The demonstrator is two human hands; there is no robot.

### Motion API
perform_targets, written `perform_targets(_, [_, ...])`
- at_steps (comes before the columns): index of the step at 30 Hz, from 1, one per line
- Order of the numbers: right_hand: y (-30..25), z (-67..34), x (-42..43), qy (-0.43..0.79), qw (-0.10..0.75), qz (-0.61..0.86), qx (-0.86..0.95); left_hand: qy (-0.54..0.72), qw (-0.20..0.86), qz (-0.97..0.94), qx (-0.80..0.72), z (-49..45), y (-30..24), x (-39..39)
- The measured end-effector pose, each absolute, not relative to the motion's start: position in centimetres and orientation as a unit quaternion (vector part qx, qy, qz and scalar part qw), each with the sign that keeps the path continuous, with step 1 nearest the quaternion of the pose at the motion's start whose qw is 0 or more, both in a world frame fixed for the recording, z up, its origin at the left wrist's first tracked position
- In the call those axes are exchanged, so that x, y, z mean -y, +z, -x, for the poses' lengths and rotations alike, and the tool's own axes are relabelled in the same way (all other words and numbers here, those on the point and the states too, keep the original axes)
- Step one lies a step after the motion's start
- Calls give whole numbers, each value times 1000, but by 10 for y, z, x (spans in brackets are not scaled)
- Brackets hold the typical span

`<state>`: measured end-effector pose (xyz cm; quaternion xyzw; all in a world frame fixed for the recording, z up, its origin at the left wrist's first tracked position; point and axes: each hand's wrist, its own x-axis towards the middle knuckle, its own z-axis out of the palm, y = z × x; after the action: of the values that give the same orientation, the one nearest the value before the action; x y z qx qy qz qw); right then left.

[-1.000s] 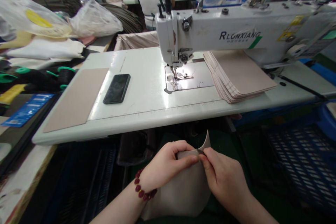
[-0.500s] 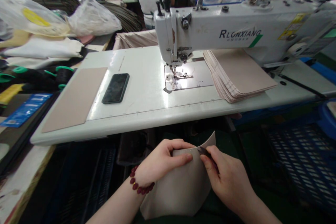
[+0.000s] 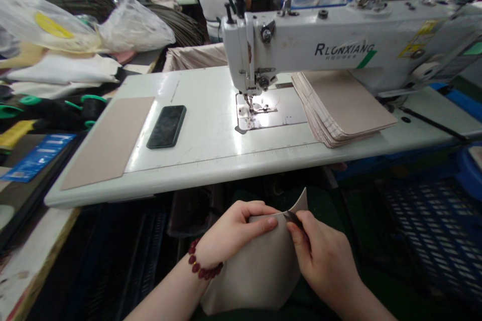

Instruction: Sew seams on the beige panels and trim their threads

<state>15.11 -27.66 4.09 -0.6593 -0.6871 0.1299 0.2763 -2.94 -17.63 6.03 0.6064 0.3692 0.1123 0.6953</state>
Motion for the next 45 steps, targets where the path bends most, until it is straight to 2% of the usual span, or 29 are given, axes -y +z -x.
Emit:
perform_targets(4, [42, -149, 275, 114, 278, 649, 699, 103, 709, -597, -361, 29, 62, 177])
perform_targets(11, [45, -150, 268, 136, 256, 644, 708, 102, 614, -687, -376, 22, 71, 176])
perform_targets(17, [47, -159, 270, 206, 266, 653, 678, 101, 655, -644, -383, 27, 71, 172])
perform_targets(45, [49, -155, 272, 179, 259, 651, 691, 120, 708, -583, -379, 30, 64, 174])
